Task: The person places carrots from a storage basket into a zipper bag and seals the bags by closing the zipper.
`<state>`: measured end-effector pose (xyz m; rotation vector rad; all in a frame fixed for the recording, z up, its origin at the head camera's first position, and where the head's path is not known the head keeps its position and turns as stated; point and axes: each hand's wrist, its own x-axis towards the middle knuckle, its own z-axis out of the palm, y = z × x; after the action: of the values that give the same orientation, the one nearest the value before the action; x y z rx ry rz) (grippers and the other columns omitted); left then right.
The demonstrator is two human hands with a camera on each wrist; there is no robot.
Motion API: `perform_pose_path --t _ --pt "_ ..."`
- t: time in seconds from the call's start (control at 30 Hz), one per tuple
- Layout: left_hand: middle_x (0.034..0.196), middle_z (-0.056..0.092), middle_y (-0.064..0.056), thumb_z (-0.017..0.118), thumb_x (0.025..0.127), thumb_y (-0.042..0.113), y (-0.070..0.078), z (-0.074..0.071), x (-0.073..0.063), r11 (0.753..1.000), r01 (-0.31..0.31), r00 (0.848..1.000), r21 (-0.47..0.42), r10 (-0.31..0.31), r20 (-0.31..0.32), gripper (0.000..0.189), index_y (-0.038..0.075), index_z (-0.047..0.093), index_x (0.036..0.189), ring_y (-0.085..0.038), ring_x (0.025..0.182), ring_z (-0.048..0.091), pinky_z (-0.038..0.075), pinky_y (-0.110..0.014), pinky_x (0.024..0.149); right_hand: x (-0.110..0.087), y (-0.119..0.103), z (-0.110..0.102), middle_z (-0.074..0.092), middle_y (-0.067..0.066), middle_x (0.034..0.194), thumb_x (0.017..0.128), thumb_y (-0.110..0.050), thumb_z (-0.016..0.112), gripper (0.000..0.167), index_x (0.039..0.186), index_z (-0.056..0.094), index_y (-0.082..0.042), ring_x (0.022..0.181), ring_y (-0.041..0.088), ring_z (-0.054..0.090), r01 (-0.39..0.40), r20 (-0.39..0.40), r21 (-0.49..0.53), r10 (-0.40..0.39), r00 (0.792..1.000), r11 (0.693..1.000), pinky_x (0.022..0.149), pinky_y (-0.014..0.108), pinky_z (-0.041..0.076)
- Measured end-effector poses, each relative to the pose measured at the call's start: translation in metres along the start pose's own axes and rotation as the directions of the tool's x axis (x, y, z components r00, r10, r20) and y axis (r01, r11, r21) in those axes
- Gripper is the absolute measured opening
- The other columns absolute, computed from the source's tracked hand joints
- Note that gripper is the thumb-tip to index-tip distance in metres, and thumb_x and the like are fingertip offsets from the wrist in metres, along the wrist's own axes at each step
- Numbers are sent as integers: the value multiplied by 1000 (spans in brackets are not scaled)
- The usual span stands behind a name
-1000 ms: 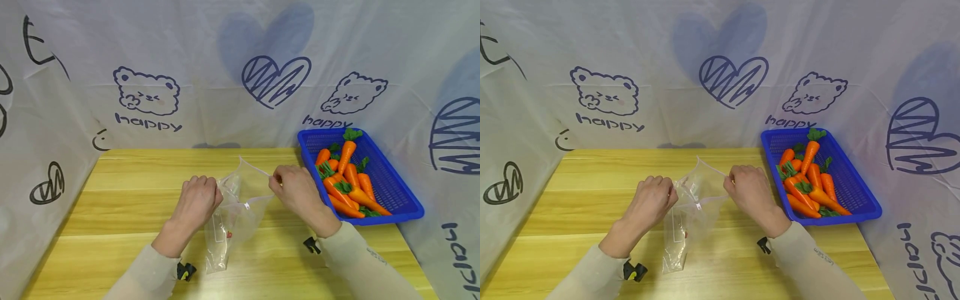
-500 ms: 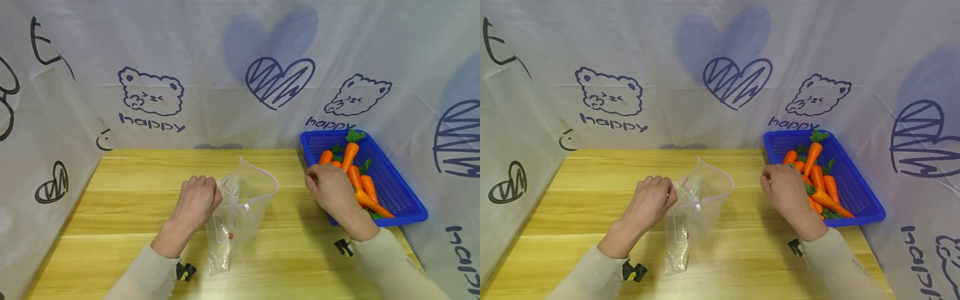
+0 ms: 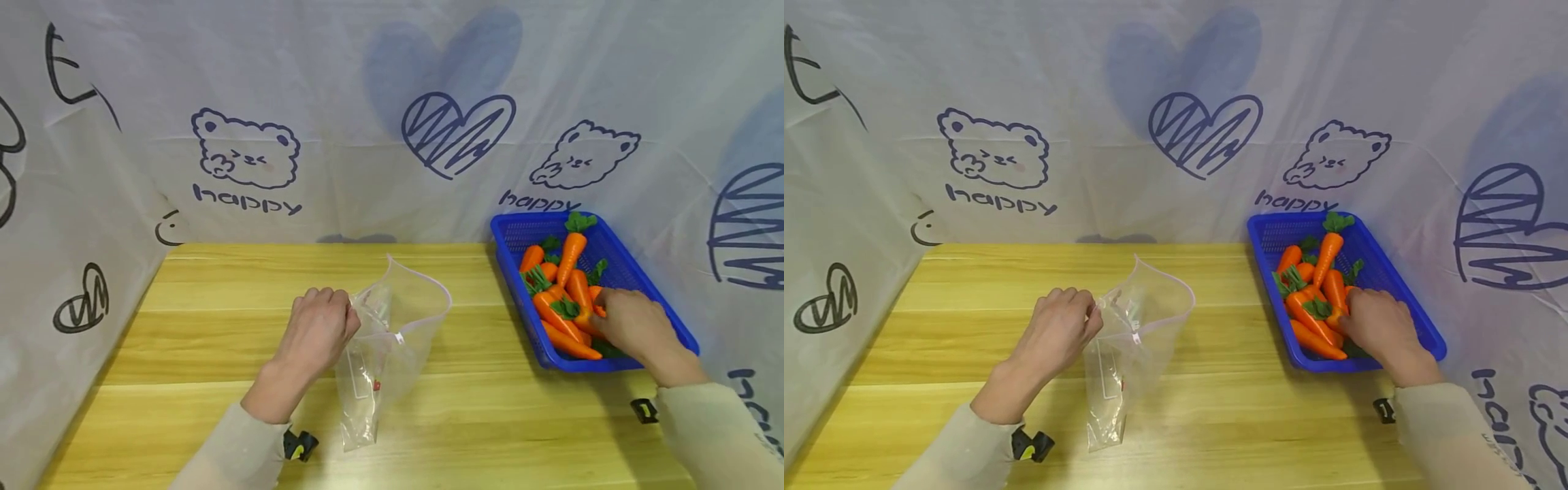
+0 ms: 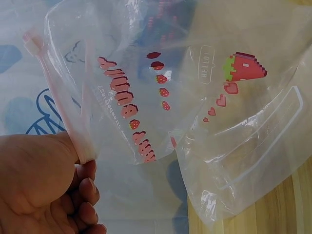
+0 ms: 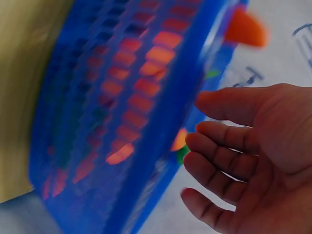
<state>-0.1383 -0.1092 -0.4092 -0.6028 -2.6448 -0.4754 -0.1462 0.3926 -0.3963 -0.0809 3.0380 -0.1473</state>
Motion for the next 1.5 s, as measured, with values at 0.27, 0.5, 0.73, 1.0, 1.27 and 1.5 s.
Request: perform_pose_path --t 0.27,0.5,0.73,1.0,1.27,1.5 --pt "65 44 -2 63 89 6 -2 -1 -2 1000 -6 1000 4 6 -6 19 9 54 72 -25 62 41 33 -33 60 4 30 13 65 14 84 92 -33 75 32 94 65 -3 75 35 61 -18 117 -3 18 993 1000 61 51 45" --pt "64 43 -2 63 89 6 -3 -2 -3 1000 -2 1000 8 2 -2 21 9 53 71 -24 62 41 32 -33 60 15 38 21 66 6 84 92 -33 76 27 96 65 -8 74 27 59 31 141 45 -37 989 998 63 45 44" --pt "65 43 -2 62 89 6 -1 -1 -4 1000 10 1000 2 -10 8 20 9 53 71 -24 62 40 33 -33 61 36 23 22 72 25 108 100 -33 67 53 130 56 10 80 33 69 17 117 224 -44 992 974 70 47 56" --pt "64 44 -2 63 89 6 0 -1 -4 1000 5 1000 3 -5 -2 19 9 54 72 -24 62 41 32 -32 60 47 9 24 68 15 86 101 -28 63 43 127 58 7 67 26 62 17 96 225 -39 995 974 60 42 50" --pt "67 47 -2 63 90 7 2 0 -2 1000 12 1000 -8 -12 18 16 8 58 74 -24 63 42 33 -33 62 53 13 28 66 14 91 95 -34 72 41 114 63 1 77 30 58 -37 83 191 22 996 981 64 43 43" --pt "66 46 -2 63 89 7 3 0 -1 1000 1 1000 -4 -1 3 17 8 57 73 -24 62 41 33 -32 61 53 12 33 64 12 89 95 -37 70 41 110 56 -2 72 27 57 -75 73 209 61 995 975 65 41 41"
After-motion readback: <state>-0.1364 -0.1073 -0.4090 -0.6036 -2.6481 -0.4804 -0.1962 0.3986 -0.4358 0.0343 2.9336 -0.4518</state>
